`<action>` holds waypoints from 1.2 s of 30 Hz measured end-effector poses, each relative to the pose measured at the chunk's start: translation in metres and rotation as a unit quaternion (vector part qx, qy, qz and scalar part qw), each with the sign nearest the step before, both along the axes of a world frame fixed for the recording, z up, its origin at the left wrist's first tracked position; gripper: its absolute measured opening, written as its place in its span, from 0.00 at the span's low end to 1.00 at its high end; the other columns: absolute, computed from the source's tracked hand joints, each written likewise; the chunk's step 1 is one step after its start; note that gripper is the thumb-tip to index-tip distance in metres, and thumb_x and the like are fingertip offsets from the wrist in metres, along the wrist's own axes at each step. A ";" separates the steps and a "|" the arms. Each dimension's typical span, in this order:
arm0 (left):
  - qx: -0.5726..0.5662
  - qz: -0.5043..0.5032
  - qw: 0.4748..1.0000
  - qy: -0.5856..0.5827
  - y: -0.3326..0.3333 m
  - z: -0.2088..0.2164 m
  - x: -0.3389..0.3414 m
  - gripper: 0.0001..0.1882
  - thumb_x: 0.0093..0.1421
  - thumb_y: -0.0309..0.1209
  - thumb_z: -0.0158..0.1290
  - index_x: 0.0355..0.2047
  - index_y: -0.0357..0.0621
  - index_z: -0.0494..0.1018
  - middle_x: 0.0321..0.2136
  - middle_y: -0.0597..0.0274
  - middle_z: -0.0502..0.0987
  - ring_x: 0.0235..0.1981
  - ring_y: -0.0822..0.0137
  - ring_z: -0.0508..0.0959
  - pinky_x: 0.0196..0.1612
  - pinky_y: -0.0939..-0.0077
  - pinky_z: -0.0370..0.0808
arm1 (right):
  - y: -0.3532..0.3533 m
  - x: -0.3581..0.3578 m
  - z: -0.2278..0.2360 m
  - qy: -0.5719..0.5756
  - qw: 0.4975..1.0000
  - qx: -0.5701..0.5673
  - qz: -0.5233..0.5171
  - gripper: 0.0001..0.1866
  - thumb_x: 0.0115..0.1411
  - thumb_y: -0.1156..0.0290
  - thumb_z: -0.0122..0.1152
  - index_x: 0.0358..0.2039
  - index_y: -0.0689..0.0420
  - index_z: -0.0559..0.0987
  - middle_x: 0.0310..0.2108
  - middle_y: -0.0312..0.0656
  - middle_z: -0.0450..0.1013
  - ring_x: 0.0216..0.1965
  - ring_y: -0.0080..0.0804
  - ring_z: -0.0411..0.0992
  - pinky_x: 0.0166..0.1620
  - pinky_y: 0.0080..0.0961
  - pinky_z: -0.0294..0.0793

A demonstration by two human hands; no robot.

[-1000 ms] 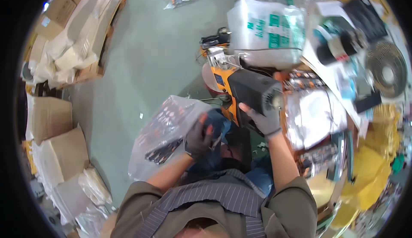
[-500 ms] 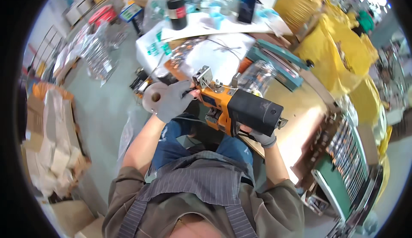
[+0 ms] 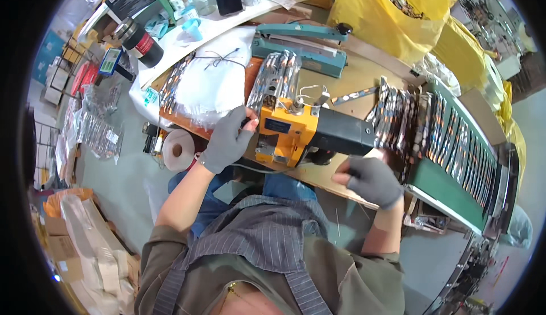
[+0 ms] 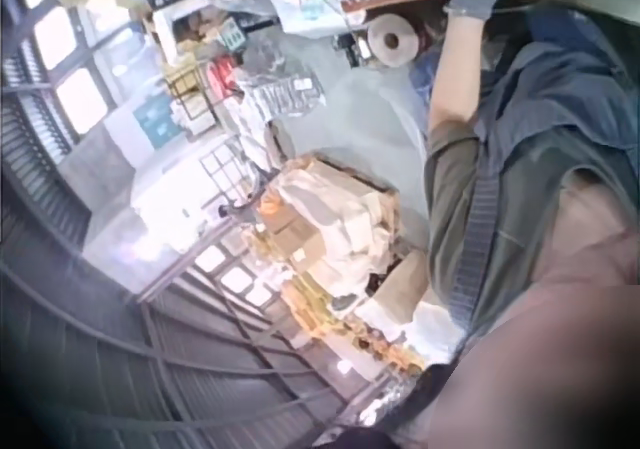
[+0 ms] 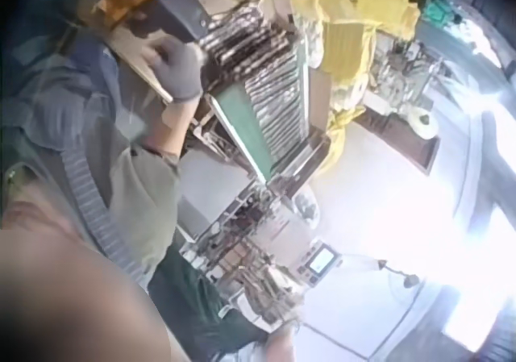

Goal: Collecting, organizing, and bagging small metal components at a warehouse workstation using a sealing tool.

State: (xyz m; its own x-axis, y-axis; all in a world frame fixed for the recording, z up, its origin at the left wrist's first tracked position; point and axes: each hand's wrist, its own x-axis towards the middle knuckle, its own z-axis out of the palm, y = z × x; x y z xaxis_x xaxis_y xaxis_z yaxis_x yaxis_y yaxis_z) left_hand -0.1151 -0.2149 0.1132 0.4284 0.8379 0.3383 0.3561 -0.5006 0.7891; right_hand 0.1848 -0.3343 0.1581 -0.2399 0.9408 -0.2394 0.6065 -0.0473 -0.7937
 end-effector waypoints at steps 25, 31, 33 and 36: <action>-0.187 0.050 0.973 -0.123 -0.031 -0.036 -0.058 0.05 0.60 0.27 0.48 0.31 0.38 0.69 0.21 0.71 0.69 0.20 0.81 0.67 0.25 0.86 0.65 | 0.038 -0.099 0.000 -0.161 0.797 0.541 -0.215 0.13 0.54 0.75 0.59 0.41 0.62 0.74 0.35 0.47 0.74 0.37 0.38 0.73 0.42 0.25 0.70; 0.011 0.168 0.985 -0.048 -0.029 -0.073 -0.080 0.05 0.58 0.26 0.47 0.31 0.37 0.70 0.21 0.55 0.73 0.20 0.69 0.71 0.27 0.73 0.68 | 0.088 -0.051 -0.008 0.074 0.977 0.175 -0.099 0.14 0.55 0.74 0.52 0.43 0.61 0.75 0.38 0.43 0.74 0.41 0.29 0.71 0.46 0.24 0.68; -0.027 0.177 0.983 -0.038 -0.038 -0.074 -0.088 0.05 0.57 0.26 0.48 0.31 0.37 0.71 0.21 0.57 0.73 0.20 0.70 0.71 0.27 0.76 0.68 | 0.094 -0.049 -0.013 0.092 0.929 0.301 -0.192 0.13 0.56 0.74 0.53 0.42 0.62 0.75 0.36 0.41 0.74 0.40 0.28 0.71 0.46 0.23 0.68; -0.217 0.145 0.958 -0.120 -0.065 -0.063 -0.100 0.05 0.55 0.26 0.49 0.30 0.38 0.72 0.22 0.61 0.74 0.19 0.74 0.71 0.25 0.80 0.68 | 0.070 -0.080 -0.004 0.219 0.774 0.441 -0.400 0.09 0.60 0.69 0.52 0.33 0.62 0.76 0.23 0.34 0.70 0.25 0.19 0.65 0.30 0.16 0.64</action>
State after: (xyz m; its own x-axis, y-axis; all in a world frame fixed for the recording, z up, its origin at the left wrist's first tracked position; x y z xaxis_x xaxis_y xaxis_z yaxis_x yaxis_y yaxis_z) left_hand -0.2146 -0.2801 0.0501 0.1093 0.9940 -0.0092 0.2129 -0.0144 0.9770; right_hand 0.1046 -0.2644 0.1543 0.6257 0.5821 0.5193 0.3278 0.4078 -0.8522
